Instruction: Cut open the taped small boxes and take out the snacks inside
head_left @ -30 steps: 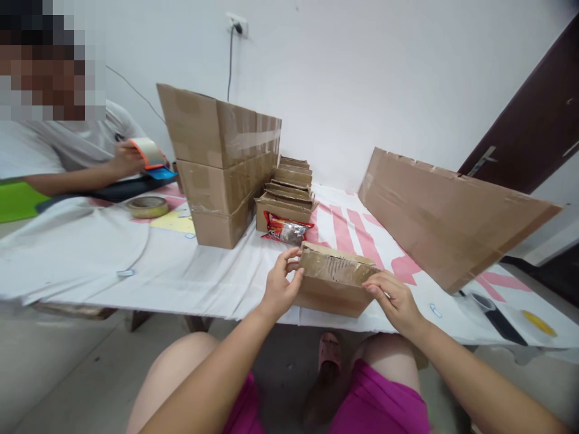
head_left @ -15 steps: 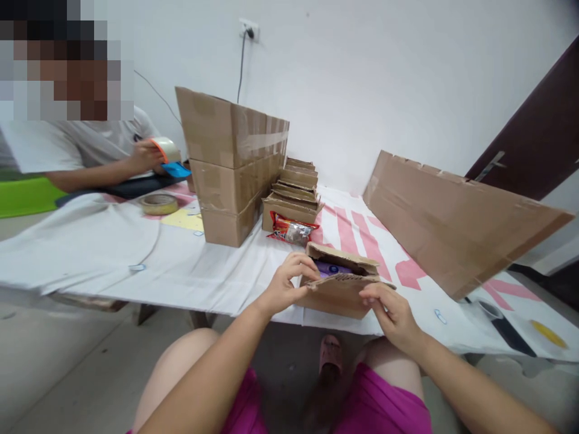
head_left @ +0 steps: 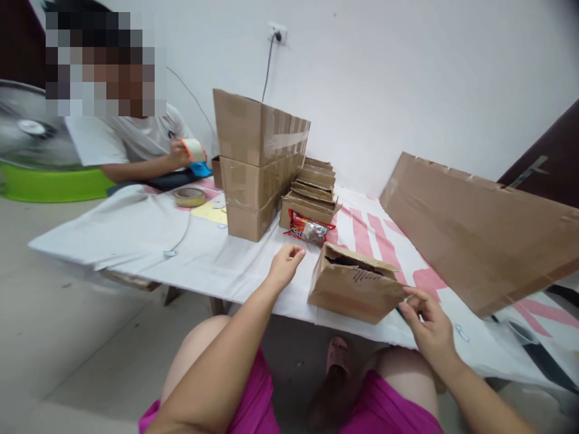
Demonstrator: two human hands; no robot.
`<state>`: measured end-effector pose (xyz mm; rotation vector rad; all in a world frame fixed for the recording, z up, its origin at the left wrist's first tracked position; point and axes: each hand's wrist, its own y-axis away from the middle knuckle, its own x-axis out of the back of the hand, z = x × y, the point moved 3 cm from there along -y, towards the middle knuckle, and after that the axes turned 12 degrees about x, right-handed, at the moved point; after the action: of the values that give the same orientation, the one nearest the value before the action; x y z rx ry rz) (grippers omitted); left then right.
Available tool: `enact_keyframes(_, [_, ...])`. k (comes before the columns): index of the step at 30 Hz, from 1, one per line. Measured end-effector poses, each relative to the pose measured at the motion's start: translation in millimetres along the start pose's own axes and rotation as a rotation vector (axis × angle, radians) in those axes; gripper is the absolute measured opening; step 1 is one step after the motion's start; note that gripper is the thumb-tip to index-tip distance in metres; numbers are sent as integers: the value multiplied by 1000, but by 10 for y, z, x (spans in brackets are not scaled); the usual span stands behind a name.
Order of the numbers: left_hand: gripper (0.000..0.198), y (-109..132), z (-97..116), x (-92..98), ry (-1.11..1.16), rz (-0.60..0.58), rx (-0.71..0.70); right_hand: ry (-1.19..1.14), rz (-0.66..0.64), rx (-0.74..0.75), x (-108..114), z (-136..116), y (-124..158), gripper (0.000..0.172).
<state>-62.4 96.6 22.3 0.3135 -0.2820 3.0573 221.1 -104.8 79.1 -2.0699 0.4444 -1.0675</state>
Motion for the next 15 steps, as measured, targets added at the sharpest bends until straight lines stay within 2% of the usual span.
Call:
enact_keyframes(3, [31, -20, -72, -63, -26, -41, 33, -123, -34, -169, -58, 154, 43, 36])
enact_keyframes(7, [39, 70, 2, -141, -19, -138, 6, -213, 63, -280, -55, 170, 79, 49])
enact_keyframes(12, [51, 223, 223, -146, 91, -359, -127, -277, 49, -381, -55, 132, 86, 47])
enact_keyframes(15, [57, 277, 283, -146, 115, -457, -142, -270, 12, -408, -39, 145, 112, 47])
